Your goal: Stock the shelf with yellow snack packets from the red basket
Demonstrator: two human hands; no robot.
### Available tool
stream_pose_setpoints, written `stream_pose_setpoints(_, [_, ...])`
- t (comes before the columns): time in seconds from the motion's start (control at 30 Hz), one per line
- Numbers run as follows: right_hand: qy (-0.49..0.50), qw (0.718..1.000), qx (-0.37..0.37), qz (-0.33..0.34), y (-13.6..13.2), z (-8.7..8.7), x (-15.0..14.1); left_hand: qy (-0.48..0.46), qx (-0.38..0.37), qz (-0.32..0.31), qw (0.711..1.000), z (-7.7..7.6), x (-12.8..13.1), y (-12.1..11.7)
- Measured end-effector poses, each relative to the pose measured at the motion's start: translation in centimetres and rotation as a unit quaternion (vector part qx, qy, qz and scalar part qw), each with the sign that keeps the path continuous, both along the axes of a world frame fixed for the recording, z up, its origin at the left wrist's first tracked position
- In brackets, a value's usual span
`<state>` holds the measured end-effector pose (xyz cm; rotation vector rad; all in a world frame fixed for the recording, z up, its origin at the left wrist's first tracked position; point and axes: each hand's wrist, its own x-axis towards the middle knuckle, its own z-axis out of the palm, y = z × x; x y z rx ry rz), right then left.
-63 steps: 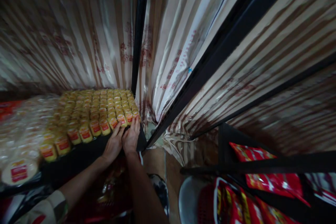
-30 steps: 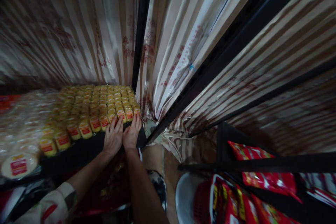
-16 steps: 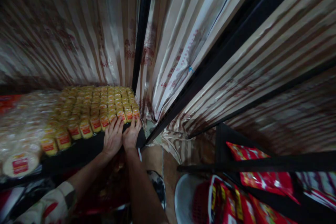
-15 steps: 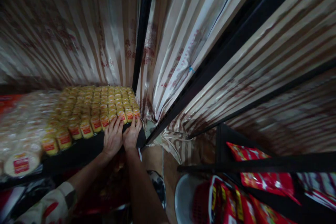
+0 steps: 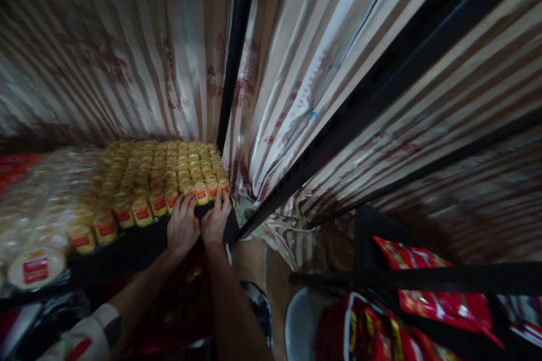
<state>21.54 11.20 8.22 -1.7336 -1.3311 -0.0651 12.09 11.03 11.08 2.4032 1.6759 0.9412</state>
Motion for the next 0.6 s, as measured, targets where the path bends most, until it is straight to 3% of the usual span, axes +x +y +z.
stream_pose_setpoints(0.23, [0.008,1.0,-0.005,-0.007,0.0,0.0,-0.1,-0.013,0.013,-0.012,1.0,-0.2,-0.1,0.1])
stream_pose_setpoints(0.6, [0.03,0.999,-0.01,-0.003,0.0,0.1,-0.1,-0.134,0.062,-0.045,0.988,-1.4,-0.3,0.6])
